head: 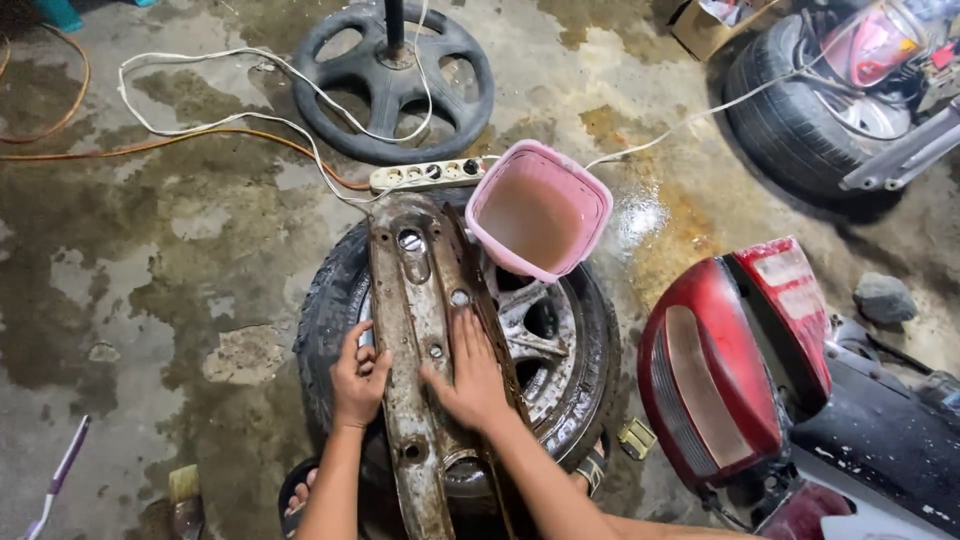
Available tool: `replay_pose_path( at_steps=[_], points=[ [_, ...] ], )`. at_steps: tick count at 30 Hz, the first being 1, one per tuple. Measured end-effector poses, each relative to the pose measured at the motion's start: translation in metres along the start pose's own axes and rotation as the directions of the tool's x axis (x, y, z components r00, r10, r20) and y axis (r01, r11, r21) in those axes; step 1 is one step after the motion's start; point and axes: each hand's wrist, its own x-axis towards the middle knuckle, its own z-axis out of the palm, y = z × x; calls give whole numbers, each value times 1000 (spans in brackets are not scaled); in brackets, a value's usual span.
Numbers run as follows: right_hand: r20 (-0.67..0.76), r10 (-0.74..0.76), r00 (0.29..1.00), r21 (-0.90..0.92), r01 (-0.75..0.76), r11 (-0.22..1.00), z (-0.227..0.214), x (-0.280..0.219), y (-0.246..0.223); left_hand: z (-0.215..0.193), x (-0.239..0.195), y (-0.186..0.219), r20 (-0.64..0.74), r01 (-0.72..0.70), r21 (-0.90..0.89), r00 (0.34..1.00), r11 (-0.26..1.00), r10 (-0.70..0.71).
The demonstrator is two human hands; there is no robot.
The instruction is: Manual sanding of a metal valve cover using sandpaper and water to prepare the surface.
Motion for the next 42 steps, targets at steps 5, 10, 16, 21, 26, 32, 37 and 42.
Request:
replay_pose_path(
  at_steps=[5,10,16,21,26,32,37,42],
  points=[
    [126,103,987,-75,-94,993,-12,-81,-2,3,1,2,52,-1,-41,999,999,3],
    [14,7,1000,-106,-6,994,15,-54,17,0,-1,-1,98,75,-109,993,991,-65],
    [-116,-101,988,-175,80,981,29,62,35,0,3,3,95,11,-85,996,996,-3],
    [-4,25,1000,-108,-25,994,27,74,34,-4,4,10,118,-15,-69,993,998,23],
    [55,44,997,-92,-39,995,2,-23,6,-3,1,12,101,0,-62,995,998,7],
    [133,75,988,-138,-56,989,-6,-104,0,-2,0,10,99,20,-66,995,998,-13],
    [144,96,985,-91,-84,992,-4,-60,4,-1,0,16,95,19,-50,995,999,-14],
    [-30,18,999,-41,-20,999,20,14,21,-4,-5,17,84,10,-37,996,999,-7]
  ],
)
